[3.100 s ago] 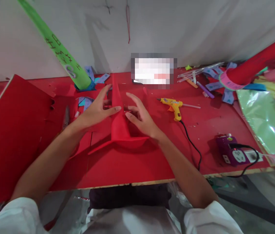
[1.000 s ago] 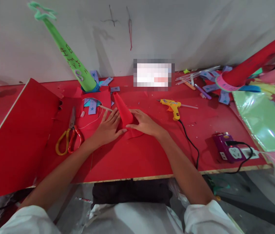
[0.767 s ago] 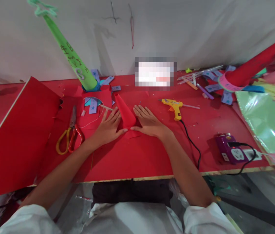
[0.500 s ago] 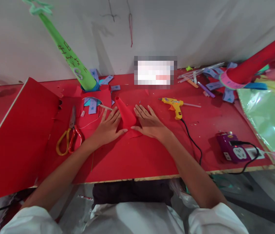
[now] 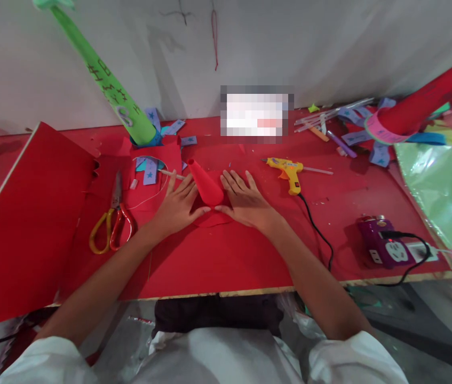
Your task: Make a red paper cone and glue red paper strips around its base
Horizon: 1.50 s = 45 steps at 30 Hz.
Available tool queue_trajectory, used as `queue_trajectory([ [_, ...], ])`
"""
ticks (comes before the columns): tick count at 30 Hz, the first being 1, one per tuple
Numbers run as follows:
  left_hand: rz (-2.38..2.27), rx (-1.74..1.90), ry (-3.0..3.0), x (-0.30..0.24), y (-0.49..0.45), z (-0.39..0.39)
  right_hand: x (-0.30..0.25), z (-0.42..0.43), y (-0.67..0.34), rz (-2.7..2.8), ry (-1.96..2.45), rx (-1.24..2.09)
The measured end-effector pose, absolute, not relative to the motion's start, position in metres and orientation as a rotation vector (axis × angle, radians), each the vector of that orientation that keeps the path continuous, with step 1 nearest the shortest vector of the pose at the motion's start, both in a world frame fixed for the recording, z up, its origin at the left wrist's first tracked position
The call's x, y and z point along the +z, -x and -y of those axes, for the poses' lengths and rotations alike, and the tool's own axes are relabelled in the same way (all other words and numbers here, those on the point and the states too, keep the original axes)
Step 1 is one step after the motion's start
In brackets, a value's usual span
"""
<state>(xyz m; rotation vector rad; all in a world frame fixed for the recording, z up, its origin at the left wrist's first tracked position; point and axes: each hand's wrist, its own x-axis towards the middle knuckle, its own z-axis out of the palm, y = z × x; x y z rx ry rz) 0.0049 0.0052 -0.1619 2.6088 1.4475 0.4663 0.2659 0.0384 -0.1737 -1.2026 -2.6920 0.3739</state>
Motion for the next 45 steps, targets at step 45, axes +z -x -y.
queue_trajectory([
  [45,-1.379,0.848,-2.382,-0.17,-0.025,-0.013,-0.155,-0.035,-0.252,2.156,0.998,0.715],
])
